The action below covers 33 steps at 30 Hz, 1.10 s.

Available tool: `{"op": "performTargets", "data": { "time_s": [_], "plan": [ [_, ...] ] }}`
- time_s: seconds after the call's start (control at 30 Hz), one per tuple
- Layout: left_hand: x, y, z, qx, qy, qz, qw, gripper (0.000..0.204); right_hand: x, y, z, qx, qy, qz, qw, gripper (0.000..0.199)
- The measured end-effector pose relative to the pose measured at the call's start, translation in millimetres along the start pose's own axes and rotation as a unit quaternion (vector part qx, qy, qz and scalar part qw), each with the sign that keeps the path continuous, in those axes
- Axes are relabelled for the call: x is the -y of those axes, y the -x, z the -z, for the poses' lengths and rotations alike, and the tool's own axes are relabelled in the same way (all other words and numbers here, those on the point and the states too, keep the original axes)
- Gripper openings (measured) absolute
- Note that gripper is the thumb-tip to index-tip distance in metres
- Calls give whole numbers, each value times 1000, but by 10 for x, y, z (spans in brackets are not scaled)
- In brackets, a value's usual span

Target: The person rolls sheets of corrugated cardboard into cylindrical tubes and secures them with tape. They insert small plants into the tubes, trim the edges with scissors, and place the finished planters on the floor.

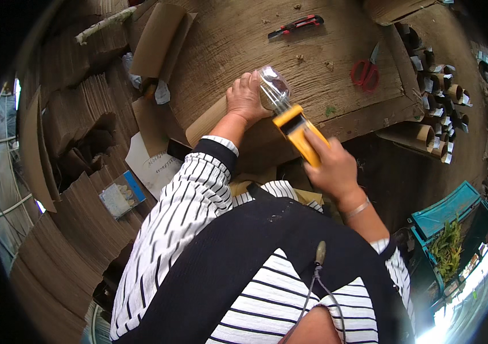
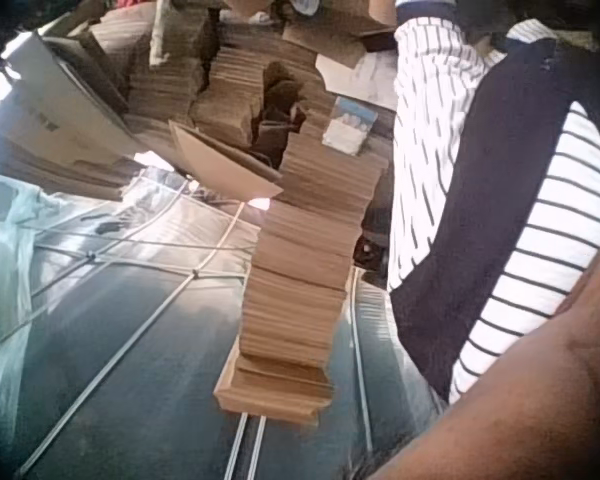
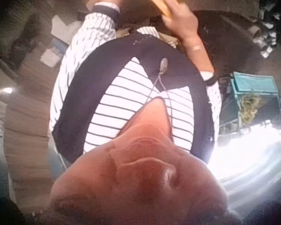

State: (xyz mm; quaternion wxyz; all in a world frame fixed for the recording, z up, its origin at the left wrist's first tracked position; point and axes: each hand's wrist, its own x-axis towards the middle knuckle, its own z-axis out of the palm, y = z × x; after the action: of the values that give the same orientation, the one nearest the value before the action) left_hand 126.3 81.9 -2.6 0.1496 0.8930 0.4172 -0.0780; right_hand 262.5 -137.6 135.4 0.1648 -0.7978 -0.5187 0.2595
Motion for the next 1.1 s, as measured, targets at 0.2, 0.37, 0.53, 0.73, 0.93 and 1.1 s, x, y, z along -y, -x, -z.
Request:
{"op": "performTargets", "data": {
  "time_s": [0.2, 0.37, 0.53, 0.73, 0.93, 1.1],
  "plan": [
    [27, -136, 271, 71, 65, 4, 995, 117, -426, 357, -316, 14, 31, -35, 999, 69],
    [825, -880, 181, 227, 295, -82, 925, 111, -441, -516, -761, 26, 54, -21, 998, 69],
    [1193, -1141, 425, 171, 343, 14, 924, 104, -220, -1156, -925, -22, 45, -11, 999, 70],
    [723, -841, 312, 16, -40, 51, 998, 124, 311, -1705, -806, -35, 21, -4, 999, 71],
    [735, -983, 367, 32, -9, 70, 997, 124, 451, -1147, -341, -45, -6, 25, 999, 71],
    [760, -986, 550, 60, 11, 77, 995, 122, 110, -463, -340, -5, 22, -5, 1000, 75]
  ]
}}
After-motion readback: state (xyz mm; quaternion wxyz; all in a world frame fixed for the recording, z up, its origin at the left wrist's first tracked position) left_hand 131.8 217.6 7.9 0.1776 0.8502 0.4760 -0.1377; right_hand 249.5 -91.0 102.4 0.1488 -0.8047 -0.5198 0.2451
